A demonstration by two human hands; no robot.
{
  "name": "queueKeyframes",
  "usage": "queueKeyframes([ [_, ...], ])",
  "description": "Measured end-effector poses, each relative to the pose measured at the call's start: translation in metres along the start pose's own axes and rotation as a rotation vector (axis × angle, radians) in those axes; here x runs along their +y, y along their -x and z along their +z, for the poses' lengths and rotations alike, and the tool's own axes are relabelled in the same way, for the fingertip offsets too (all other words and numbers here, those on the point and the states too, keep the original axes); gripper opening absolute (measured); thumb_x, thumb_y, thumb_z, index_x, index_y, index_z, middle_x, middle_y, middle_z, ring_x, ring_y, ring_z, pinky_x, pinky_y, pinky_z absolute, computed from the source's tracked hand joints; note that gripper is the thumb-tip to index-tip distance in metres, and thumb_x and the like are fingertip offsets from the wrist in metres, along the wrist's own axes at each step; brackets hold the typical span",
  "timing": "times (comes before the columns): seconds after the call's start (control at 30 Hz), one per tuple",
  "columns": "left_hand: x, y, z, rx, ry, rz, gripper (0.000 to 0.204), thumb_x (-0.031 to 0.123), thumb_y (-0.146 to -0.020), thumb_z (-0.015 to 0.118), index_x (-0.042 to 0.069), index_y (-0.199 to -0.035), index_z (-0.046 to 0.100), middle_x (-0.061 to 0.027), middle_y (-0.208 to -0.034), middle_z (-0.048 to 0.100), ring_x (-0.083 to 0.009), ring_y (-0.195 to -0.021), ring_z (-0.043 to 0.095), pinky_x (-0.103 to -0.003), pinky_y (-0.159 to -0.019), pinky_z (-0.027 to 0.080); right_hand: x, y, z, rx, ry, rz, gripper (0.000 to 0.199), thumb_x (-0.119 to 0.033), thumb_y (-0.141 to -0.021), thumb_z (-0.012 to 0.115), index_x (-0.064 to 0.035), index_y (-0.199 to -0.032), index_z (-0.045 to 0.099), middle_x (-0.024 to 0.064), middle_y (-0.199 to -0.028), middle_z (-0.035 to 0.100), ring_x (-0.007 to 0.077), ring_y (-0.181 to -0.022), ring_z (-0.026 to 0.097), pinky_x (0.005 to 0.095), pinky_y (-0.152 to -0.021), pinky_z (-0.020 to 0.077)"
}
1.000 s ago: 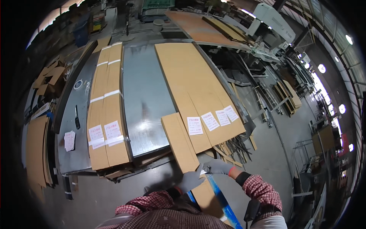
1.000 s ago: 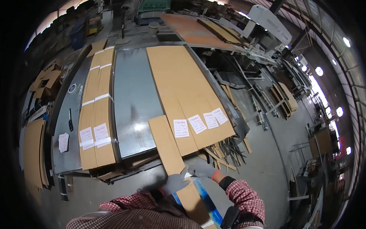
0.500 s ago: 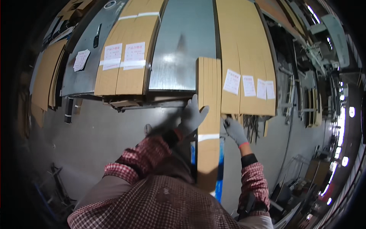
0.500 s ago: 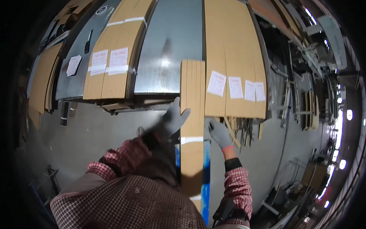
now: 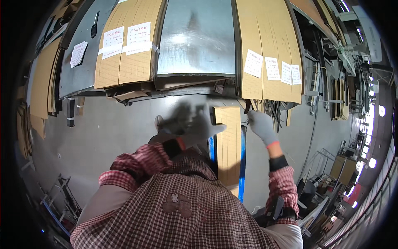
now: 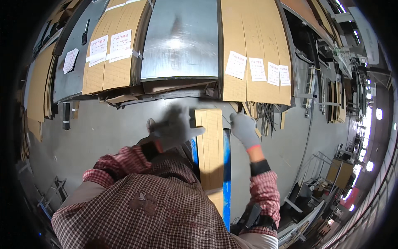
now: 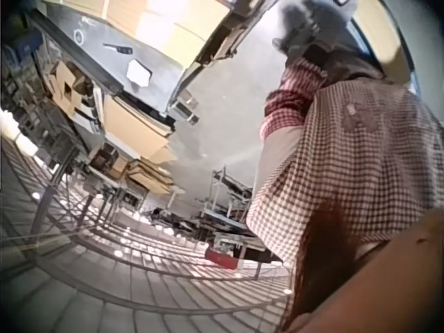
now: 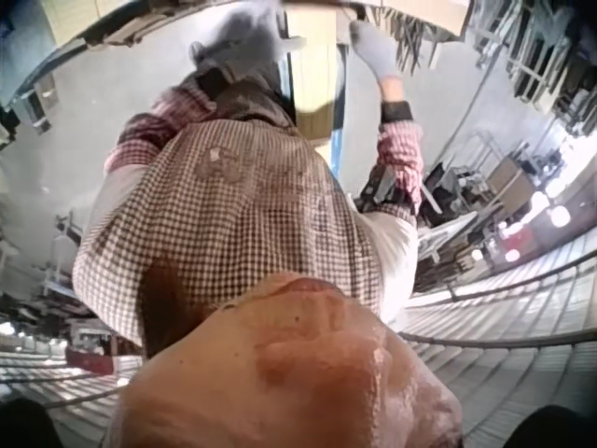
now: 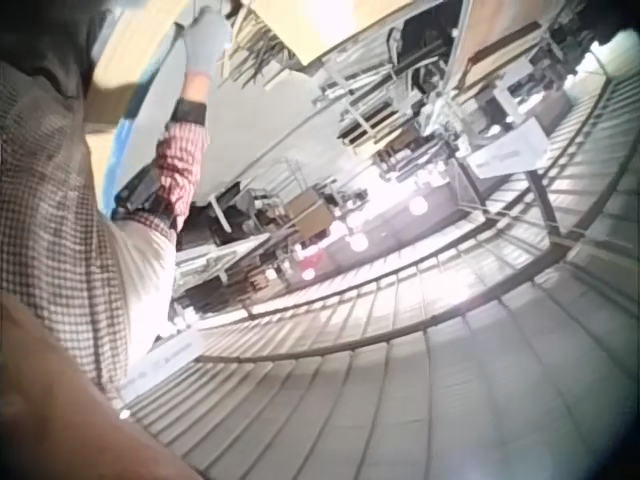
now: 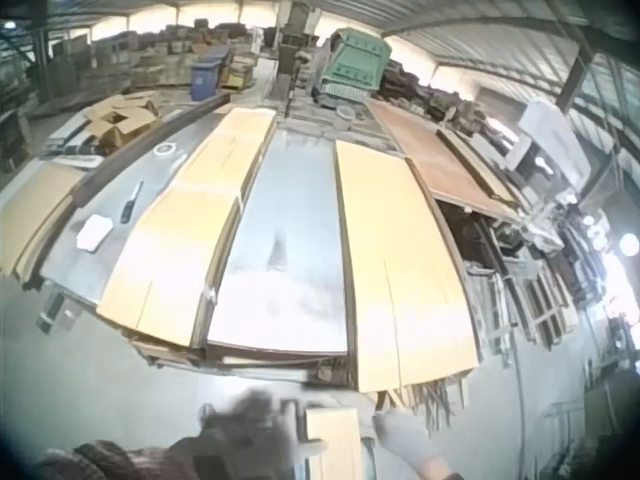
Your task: The recorder is applying tape and adhesive labels to long panels in a manufacturing facility.
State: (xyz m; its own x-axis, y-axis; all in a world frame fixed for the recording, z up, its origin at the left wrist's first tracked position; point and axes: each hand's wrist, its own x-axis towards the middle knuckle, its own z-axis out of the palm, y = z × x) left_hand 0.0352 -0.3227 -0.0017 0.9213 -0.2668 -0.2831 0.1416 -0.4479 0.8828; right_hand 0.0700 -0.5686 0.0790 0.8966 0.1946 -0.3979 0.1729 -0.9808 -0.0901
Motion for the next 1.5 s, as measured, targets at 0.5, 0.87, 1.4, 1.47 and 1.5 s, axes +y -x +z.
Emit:
queueKeyframes([
  [0.5,-0.091,-0.029,0.001,-0.393,0.57,-0.129,0.04,0.007,-0.087,0.063,0.0,-0.126,0.055,-0.0113,-0.091,0.066,-0.0178,-0.081,0.063,-0.03,-0.072,0.053,0.065,-0.059,0.063,-0.381,-0.381,-0.044,0.025,-0.021,-0.087,0.066,-0.0028,-0.104,0.07,0.0154,-0.097,0.071,0.0248,-0.083,0.068,0.0342,-0.078,0.0527],
  [0.87,-0.091,-0.069,0.056,-0.834,-0.083,-0.08,0.03,0.025,-0.096,0.056,0.003,-0.115,0.064,-0.0089,-0.102,0.068,-0.017,-0.089,0.065,-0.032,-0.078,0.053,-0.013,-0.018,0.052,0.401,-0.896,0.402,0.038,-0.009,-0.087,0.06,0.0066,-0.121,0.058,0.0197,-0.113,0.065,0.0236,-0.1,0.061,0.0338,-0.089,0.0489],
  [1.4,0.055,-0.032,0.023,-0.337,-0.119,0.341,0.027,0.033,-0.085,0.064,0.008,-0.095,0.066,-0.0139,-0.075,0.067,-0.033,-0.064,0.066,-0.042,-0.058,0.05,-0.083,0.073,-0.002,0.399,-1.636,0.357,0.056,-0.009,-0.081,0.074,0.0041,-0.129,0.048,0.0201,-0.124,0.058,0.0256,-0.113,0.059,0.0402,-0.091,0.05],
  [1.47,0.047,-0.025,0.036,-0.356,-0.291,0.441,0.026,0.032,-0.085,0.064,0.009,-0.096,0.066,-0.0154,-0.075,0.067,-0.0334,-0.063,0.066,-0.042,-0.057,0.05,-0.08,0.085,-0.016,0.445,-1.094,0.432,0.045,-0.015,-0.084,0.068,0.0005,-0.124,0.053,0.0173,-0.108,0.066,0.0305,-0.103,0.064,0.0428,-0.086,0.0502],
  [1.5,0.039,-0.024,0.039,-0.363,-0.349,0.484,0.03,0.032,-0.085,0.064,0.008,-0.102,0.065,-0.0155,-0.074,0.067,-0.0328,-0.062,0.066,-0.041,-0.056,0.05,-0.081,0.073,-0.039,0.131,-0.716,0.313,0.045,-0.017,-0.085,0.067,-0.0005,-0.124,0.052,0.018,-0.106,0.066,0.0325,-0.101,0.065,0.0435,-0.085,0.0503],
])
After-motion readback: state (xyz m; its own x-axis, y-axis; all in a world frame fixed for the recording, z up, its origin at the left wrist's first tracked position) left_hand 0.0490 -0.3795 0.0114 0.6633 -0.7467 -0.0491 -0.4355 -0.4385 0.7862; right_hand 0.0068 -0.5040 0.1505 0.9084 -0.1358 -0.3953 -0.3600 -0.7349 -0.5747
